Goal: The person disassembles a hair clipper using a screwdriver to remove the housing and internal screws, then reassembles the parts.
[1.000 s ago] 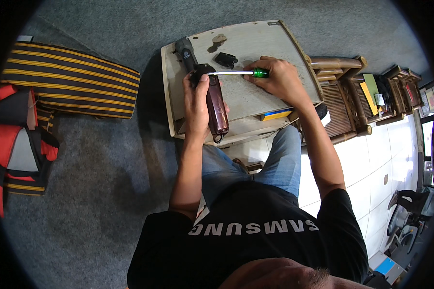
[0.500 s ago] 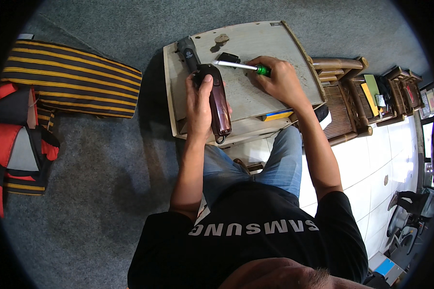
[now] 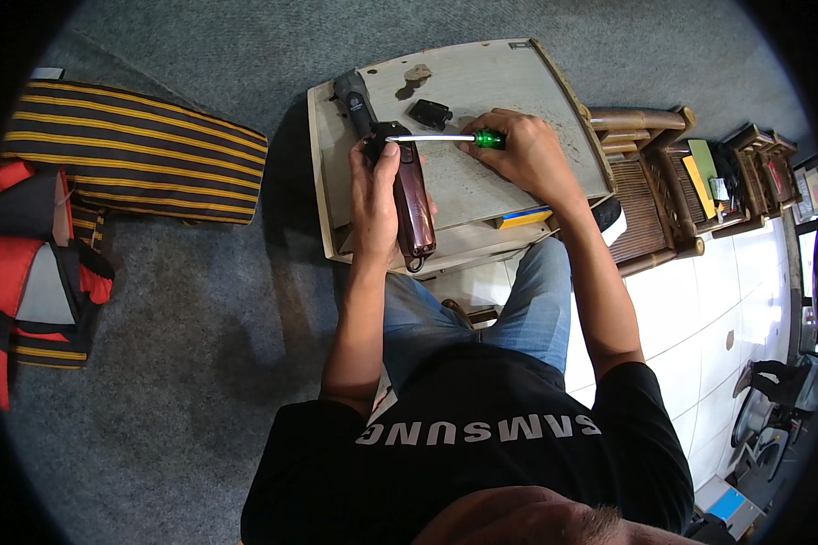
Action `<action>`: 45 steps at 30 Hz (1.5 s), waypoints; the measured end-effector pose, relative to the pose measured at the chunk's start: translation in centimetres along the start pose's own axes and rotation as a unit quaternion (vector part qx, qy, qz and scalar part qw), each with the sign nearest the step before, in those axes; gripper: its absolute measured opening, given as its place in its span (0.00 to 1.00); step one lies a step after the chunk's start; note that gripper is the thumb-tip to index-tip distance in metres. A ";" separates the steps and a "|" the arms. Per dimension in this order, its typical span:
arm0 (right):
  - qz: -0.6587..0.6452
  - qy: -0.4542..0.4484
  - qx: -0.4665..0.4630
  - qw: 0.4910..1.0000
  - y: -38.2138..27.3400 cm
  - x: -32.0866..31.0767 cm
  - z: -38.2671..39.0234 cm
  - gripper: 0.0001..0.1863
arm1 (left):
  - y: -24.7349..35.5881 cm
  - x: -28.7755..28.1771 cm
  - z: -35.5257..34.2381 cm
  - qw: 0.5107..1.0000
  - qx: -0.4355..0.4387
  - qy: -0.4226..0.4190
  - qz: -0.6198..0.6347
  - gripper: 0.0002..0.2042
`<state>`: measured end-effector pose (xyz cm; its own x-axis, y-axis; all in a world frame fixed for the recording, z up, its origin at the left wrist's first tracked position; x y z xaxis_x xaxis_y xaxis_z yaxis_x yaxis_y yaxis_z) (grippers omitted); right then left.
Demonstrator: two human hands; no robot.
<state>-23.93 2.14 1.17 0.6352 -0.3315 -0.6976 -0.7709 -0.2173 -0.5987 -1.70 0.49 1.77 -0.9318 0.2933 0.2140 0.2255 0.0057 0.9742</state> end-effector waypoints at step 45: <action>-0.372 -0.102 0.020 0.922 -2.0 -0.8 2.7 0.11 | -1.1 3.6 -3.1 0.987 0.049 0.092 0.119 0.26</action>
<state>-22.80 5.32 1.90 0.9866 0.0766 -0.1444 -0.1178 -0.2797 -0.9528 -6.21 -1.41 1.67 -0.8831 0.1189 0.4539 0.4621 0.0527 0.8853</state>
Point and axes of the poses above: each hand's wrist, its own z-axis away from the middle knuckle, its own x-axis out of the palm, y = z × x, the point moved 1 cm from there along -z, towards the middle knuckle, and after that the axes turned 4 degrees about -z, right-handed, at the moved point
